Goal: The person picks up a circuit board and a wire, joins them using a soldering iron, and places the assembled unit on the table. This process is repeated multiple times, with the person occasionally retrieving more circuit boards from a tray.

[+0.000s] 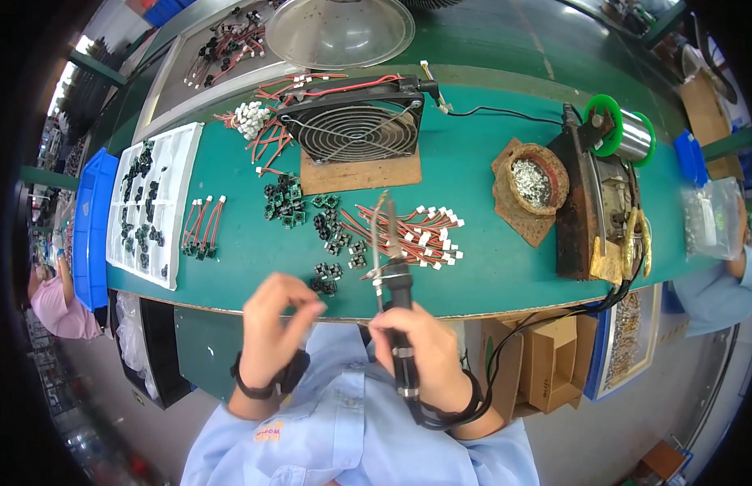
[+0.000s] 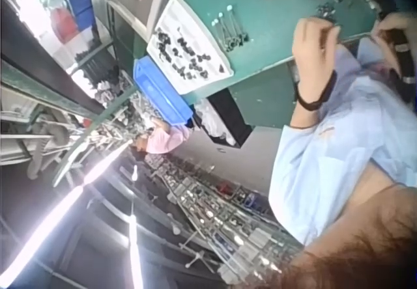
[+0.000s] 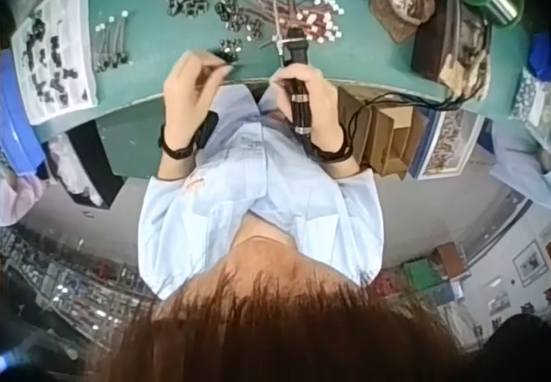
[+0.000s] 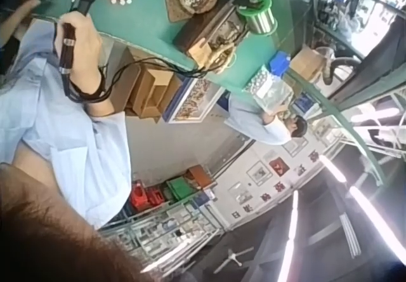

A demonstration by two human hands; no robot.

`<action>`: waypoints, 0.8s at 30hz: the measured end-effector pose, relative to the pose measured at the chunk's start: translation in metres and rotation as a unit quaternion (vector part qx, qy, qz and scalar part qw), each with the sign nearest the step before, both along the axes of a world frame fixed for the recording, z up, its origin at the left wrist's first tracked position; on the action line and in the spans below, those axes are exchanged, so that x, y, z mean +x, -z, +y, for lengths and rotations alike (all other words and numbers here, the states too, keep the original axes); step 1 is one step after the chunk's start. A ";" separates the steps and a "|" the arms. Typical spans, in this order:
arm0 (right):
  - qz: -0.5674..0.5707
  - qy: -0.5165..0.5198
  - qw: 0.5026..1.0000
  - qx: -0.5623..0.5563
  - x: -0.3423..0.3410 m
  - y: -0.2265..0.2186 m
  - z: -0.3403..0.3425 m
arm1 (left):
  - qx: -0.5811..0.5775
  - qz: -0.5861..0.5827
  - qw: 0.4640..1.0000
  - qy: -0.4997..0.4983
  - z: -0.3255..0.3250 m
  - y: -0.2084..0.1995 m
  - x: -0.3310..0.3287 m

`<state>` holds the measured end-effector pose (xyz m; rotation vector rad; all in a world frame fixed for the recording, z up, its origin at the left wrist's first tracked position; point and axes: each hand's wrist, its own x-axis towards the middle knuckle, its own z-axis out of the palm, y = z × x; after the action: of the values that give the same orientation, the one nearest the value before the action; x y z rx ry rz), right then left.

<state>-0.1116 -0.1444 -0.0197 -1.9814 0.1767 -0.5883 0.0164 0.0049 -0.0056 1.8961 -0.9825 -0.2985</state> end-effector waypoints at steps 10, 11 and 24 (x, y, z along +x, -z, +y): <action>0.023 0.058 0.996 0.060 -0.006 -0.001 0.002 | 0.226 -0.141 0.957 -0.118 -0.015 0.004 0.001; 0.024 0.060 0.996 0.060 -0.006 0.001 0.001 | 0.237 -0.129 0.957 -0.105 -0.013 0.003 0.001; -0.014 -0.028 0.972 0.235 0.004 -0.015 -0.003 | -0.127 0.316 0.937 0.078 -0.006 -0.018 -0.011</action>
<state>-0.1073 -0.1475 -0.0045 -1.5137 0.2200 -0.4849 0.0054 -0.0008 0.0125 1.3486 -0.6850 -0.7810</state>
